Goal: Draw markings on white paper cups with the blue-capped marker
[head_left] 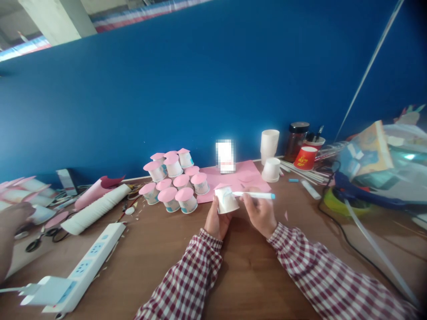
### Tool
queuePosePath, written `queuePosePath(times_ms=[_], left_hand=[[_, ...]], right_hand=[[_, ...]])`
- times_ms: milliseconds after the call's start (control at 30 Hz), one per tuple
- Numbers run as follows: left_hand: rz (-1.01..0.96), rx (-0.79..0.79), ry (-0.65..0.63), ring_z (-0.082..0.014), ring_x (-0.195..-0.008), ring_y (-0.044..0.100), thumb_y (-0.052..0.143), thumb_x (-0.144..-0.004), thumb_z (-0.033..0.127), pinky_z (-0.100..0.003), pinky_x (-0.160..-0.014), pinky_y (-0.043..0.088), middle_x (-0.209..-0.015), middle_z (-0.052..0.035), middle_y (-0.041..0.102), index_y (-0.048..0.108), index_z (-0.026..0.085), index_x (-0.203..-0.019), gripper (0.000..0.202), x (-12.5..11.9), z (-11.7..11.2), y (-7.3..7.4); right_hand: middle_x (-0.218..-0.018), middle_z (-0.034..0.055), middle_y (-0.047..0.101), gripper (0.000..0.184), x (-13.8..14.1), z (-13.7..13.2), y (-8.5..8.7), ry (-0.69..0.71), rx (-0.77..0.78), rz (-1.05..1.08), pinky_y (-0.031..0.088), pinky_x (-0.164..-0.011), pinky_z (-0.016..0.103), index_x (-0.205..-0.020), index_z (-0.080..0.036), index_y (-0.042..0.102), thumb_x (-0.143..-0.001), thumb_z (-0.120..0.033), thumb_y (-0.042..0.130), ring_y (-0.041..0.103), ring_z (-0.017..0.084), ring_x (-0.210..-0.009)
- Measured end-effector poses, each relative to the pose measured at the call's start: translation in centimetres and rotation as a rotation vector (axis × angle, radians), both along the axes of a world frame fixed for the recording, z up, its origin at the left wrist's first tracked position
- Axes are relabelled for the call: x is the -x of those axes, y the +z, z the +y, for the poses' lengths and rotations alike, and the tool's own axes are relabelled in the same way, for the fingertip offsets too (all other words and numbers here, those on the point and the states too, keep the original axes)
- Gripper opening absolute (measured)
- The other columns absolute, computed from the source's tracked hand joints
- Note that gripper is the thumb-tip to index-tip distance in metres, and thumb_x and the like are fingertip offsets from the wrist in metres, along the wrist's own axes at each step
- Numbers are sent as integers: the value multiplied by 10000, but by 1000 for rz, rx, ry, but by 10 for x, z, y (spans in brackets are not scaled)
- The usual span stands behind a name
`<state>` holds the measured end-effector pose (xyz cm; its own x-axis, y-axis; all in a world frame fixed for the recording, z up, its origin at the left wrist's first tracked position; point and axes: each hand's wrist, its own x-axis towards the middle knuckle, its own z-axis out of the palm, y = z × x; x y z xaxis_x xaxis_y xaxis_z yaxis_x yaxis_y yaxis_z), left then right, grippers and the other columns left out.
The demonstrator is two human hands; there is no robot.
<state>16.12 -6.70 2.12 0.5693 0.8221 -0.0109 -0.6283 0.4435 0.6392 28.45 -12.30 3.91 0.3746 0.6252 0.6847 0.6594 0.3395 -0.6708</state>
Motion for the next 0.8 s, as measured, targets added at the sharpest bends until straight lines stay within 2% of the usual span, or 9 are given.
queuePosePath(times_ms=[533, 800], left_hand=[[9, 3, -17, -221, -1024, 580, 440, -860, 477, -340, -932, 436, -1134, -124, 615, 564, 115, -1138, 472, 0, -1, 1], [26, -12, -29, -250, -1075, 563, 443, -851, 497, -369, -977, 406, -1142, -132, 612, 565, 116, -1134, 490, 0, -2, 2]], right_hand=[[-682, 13, 677, 177, 0, 0, -2, -10, 12, -9, 507, -616, 240, -788, -200, 619, -867, -282, 484, 638, 143, -631], [-680, 15, 679, 168, -1, 1, -2, -21, 7, -5, 513, -609, 243, -810, -204, 619, -865, -290, 485, 646, 147, -631]])
